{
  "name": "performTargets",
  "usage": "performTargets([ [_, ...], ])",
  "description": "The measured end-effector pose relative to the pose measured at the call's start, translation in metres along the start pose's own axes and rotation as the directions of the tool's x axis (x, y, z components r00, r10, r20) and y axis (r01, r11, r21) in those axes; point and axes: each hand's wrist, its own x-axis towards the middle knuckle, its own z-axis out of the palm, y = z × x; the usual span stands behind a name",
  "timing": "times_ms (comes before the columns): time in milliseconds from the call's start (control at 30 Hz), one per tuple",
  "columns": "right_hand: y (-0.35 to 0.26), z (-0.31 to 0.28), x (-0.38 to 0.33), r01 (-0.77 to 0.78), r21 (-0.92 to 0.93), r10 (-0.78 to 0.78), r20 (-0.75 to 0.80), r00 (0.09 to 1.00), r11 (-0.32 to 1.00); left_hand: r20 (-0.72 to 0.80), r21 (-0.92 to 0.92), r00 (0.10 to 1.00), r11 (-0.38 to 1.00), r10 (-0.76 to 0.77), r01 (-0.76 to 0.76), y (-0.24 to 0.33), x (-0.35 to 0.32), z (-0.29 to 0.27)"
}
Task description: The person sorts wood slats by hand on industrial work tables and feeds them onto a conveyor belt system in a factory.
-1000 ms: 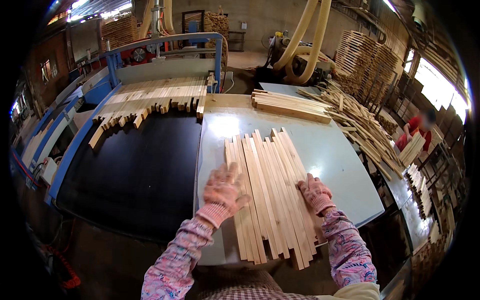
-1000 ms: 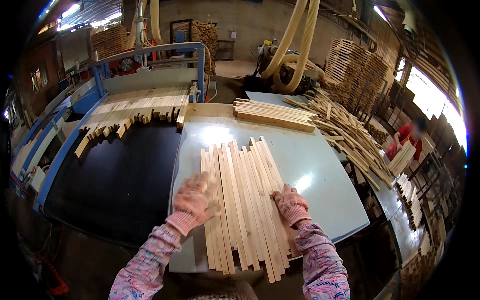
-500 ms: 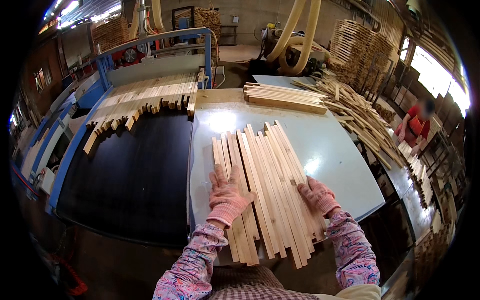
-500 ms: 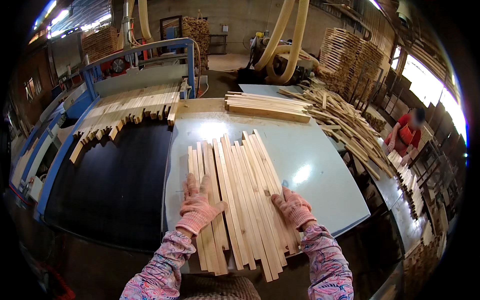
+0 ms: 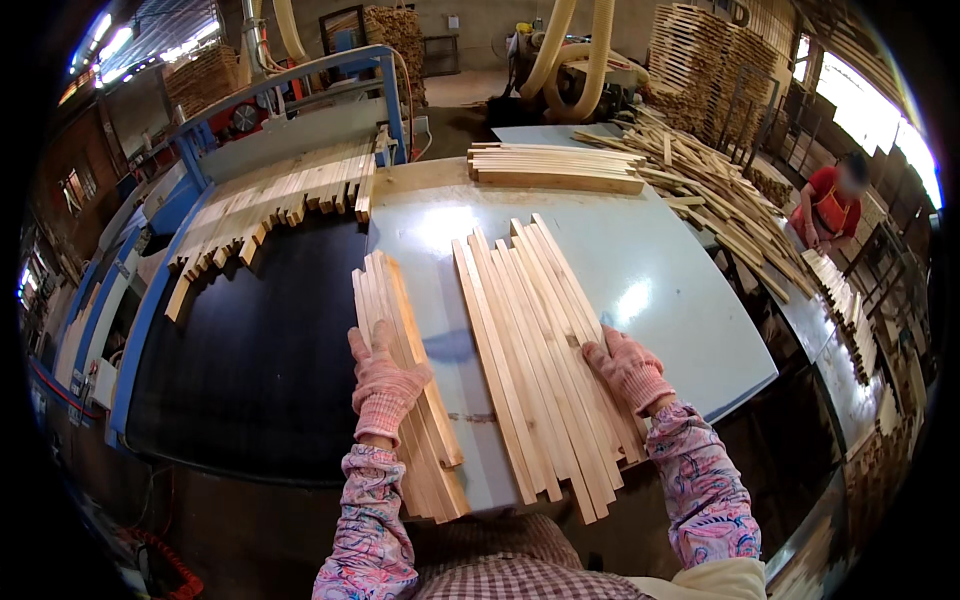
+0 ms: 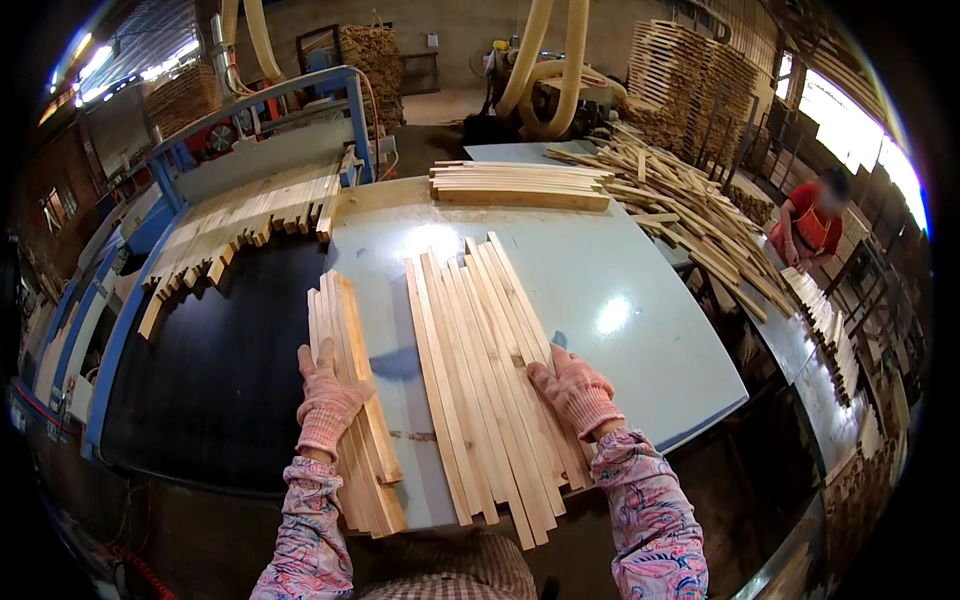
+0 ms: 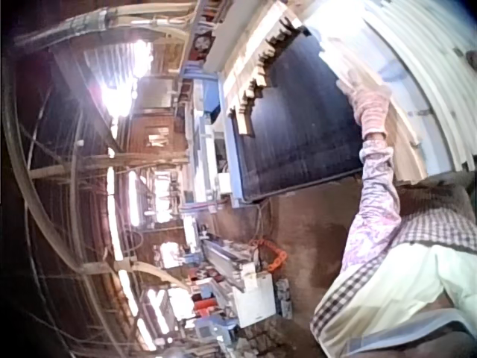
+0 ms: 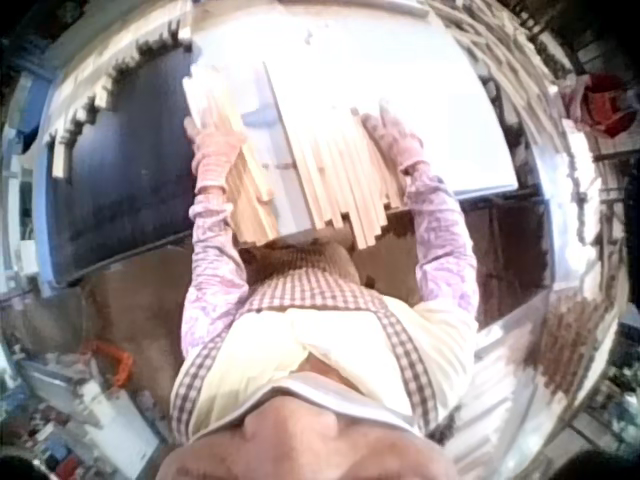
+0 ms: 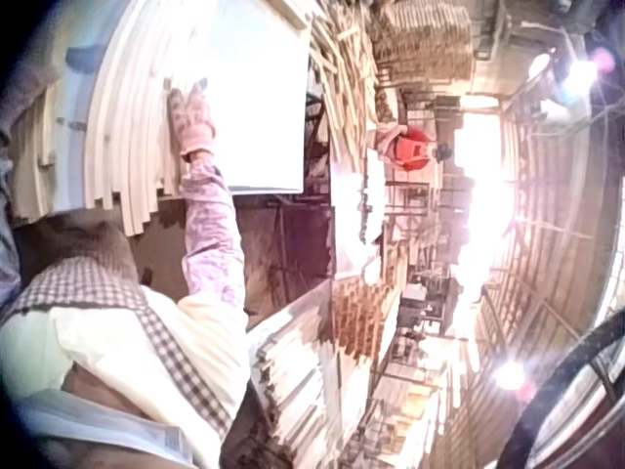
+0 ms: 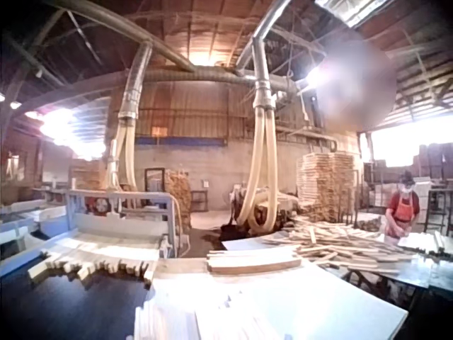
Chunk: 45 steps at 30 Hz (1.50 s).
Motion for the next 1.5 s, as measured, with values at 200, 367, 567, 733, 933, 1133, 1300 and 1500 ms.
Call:
performTargets([
  [200,0.003,0.004,0.006,-0.012,-0.017,0.012,0.002,1.0,1.0,0.153,0.361,0.984,0.921,0.096,-0.146,0.033,-0.012,-0.009],
  [367,-0.002,0.003,0.004,-0.005,-0.001,0.005,0.011,1.0,1.0,0.227,0.353,0.951,0.893,0.208,-0.28,0.043,-0.013,0.02],
  [567,0.005,0.005,0.009,0.015,0.053,-0.016,0.023,1.0,0.998,0.064,-0.147,0.927,0.922,0.369,-0.357,0.009,0.004,0.022],
  [733,0.014,0.018,0.015,0.073,0.08,-0.069,-0.046,0.997,0.994,0.199,0.048,0.914,0.928,0.353,-0.369,0.014,-0.005,0.031],
  [933,-0.063,-0.036,0.008,0.123,-0.386,-0.108,0.059,0.992,0.914,0.326,0.073,0.904,0.946,0.277,-0.316,0.019,-0.01,0.018],
  [1133,-0.179,0.008,0.014,0.315,-0.162,-0.307,0.074,0.949,0.935,0.194,-0.007,0.956,0.975,0.221,-0.224,0.017,-0.019,0.021],
  [1300,-0.217,0.033,0.025,0.233,-0.335,-0.204,0.119,0.972,0.913,0.214,0.008,0.962,0.985,0.167,-0.172,0.016,-0.016,0.006],
  [1500,-0.247,0.038,0.021,0.169,-0.441,-0.126,0.127,0.984,0.882,0.253,0.05,0.96,0.99,0.115,-0.132,0.022,-0.014,-0.009],
])
